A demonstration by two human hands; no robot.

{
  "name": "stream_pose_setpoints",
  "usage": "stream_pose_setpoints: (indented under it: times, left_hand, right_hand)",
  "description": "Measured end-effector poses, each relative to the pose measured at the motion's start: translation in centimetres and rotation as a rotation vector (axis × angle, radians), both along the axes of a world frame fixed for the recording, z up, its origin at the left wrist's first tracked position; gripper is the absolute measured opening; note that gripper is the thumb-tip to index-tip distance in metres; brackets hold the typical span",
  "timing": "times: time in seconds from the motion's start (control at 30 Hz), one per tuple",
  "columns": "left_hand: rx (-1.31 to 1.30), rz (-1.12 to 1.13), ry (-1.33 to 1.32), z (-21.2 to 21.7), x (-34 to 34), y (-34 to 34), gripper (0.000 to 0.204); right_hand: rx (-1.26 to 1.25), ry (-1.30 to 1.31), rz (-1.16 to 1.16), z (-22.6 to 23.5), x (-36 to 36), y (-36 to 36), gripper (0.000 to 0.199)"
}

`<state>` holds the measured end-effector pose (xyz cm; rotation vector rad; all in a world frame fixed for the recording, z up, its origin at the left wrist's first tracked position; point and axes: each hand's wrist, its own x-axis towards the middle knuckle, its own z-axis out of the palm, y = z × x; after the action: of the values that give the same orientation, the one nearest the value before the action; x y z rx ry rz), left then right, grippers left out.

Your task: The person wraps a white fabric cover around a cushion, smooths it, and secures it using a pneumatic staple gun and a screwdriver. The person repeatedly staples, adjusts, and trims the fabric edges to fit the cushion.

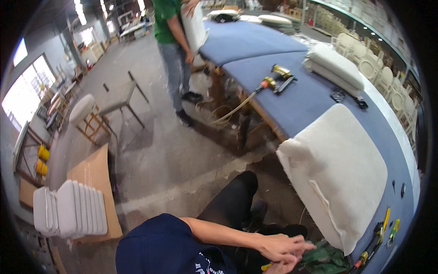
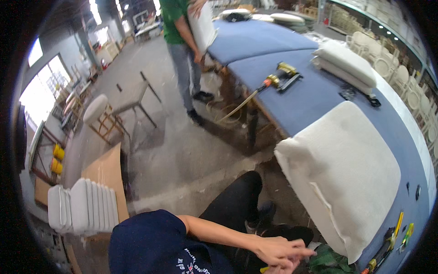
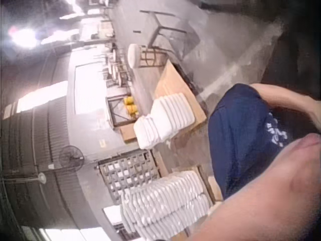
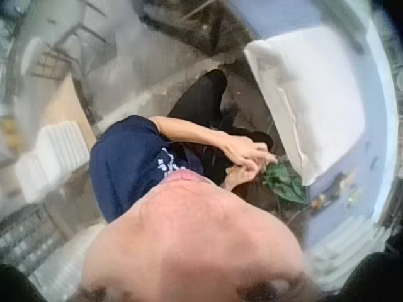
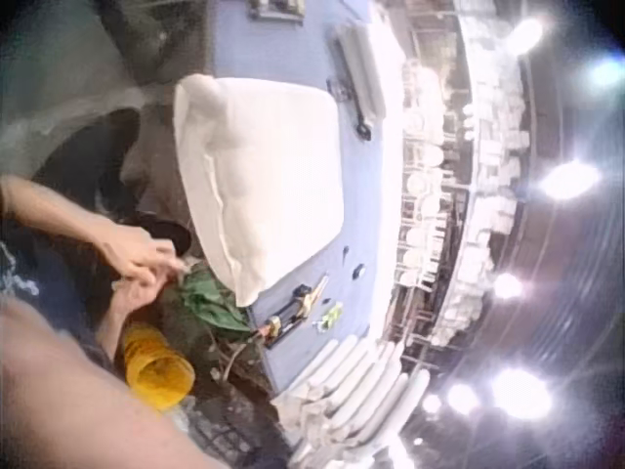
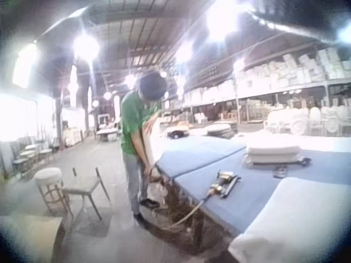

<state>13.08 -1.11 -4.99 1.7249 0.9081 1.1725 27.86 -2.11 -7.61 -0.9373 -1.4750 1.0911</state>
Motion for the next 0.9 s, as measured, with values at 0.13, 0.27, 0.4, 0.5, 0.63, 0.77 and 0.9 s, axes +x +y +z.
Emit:
stream_pose_setpoints:
  times: [0.13,0.27,0.4,0.5,0.63,0.77,0.9]
  left_hand:
    - [-0.174,0.31,-0.049,-0.4,-4.0,-5.5,0.075]
    - [-0.041,0.458,-0.022,-3.8,-7.7,-7.6,0.039]
    - [-0.142,0.54,-0.017,-2.7,-9.3,-8.2,0.024]
    - [-0.048,0.551,-0.104,-2.8,-8.3,-6.7,0.028]
    - [-0.133,0.468,0.029,-2.9,-5.3,-5.7,0.03]
    - [-0.403,0.535,-0.372,-3.9,-5.5,-6.8,0.042]
    - [-0.832,0.387,-0.78,-3.6,-7.9,-5.4,0.07]
  right_hand:
    - [-0.245,-0.111,0.299,-5.7,0.5,0.7,0.007]
    - [-0.309,-0.114,0.22,-0.1,-5.1,-0.4,0.01]
    - [-0.304,-0.091,0.319,0.4,-7.2,-0.7,0.027]
    - [-0.29,-0.17,0.277,0.1,-7.4,-0.9,0.024]
    - [-0.345,-0.222,0.135,0.4,-3.7,-1.2,0.017]
    - [-0.66,-0.04,0.159,2.7,-5.2,-1.6,0.012]
    - [-0.654,0.15,0.158,4.0,-6.3,0.7,0.011]
